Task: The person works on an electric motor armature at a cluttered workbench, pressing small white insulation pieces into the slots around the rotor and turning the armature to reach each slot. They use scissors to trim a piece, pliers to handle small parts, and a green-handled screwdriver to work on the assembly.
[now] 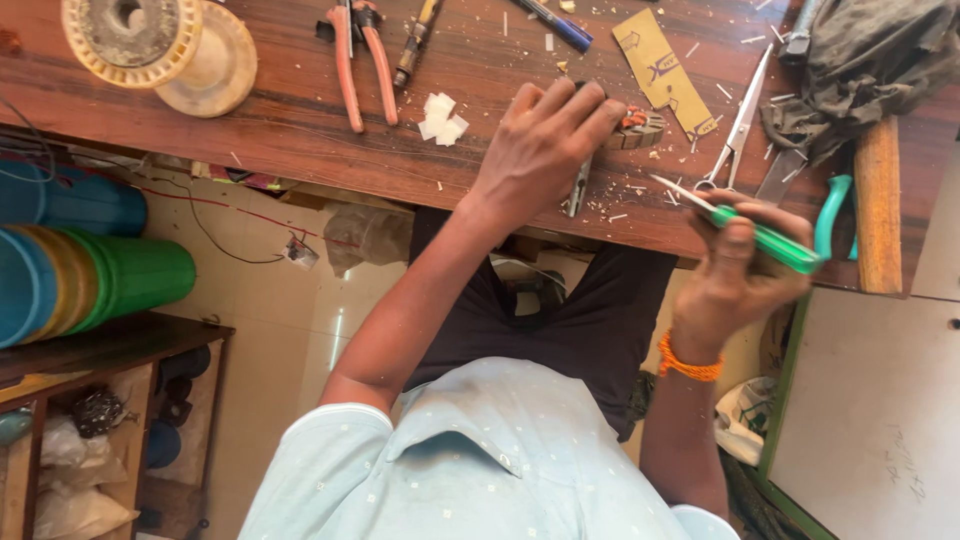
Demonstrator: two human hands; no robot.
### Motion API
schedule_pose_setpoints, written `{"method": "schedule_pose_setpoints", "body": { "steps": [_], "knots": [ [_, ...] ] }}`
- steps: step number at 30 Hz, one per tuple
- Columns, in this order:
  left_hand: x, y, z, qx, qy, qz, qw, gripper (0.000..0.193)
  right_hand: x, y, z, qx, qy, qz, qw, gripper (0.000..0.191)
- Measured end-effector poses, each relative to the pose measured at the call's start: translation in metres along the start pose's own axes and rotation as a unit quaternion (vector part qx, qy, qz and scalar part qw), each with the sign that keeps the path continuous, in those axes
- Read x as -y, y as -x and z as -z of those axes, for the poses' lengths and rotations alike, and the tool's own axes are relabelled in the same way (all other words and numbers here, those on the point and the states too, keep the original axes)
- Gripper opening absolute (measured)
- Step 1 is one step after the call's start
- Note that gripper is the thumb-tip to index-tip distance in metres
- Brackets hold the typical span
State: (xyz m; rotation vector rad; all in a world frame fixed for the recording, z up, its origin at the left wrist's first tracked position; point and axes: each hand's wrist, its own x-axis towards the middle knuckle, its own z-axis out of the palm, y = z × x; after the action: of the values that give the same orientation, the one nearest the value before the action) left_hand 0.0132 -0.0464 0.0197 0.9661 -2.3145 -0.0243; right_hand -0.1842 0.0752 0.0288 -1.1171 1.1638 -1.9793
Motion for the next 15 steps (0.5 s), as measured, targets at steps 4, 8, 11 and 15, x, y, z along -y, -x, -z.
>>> {"method": "schedule_pose_setpoints", "body": {
  "steps": [4, 8, 11, 15],
  "knots": [
    [0.000, -0.001, 0.012, -0.019, 0.076, -0.004, 0.997, 0.053, -0.013, 0.003, -0.018, 0.013, 0.019, 0.006, 1.000, 0.030],
    [0.000, -0.002, 0.019, -0.010, 0.148, 0.004, 0.989, 0.049, -0.026, -0.004, -0.027, 0.020, 0.017, 0.019, 0.999, 0.029],
    [0.001, -0.001, 0.019, 0.008, 0.149, 0.023, 0.989, 0.049, -0.031, -0.010, -0.027, 0.042, 0.043, 0.034, 0.998, 0.027],
    [0.001, 0.000, 0.015, -0.016, 0.159, 0.030, 0.987, 0.048, -0.030, -0.017, -0.023, 0.095, 0.046, 0.041, 0.994, 0.025]
  ]
}}
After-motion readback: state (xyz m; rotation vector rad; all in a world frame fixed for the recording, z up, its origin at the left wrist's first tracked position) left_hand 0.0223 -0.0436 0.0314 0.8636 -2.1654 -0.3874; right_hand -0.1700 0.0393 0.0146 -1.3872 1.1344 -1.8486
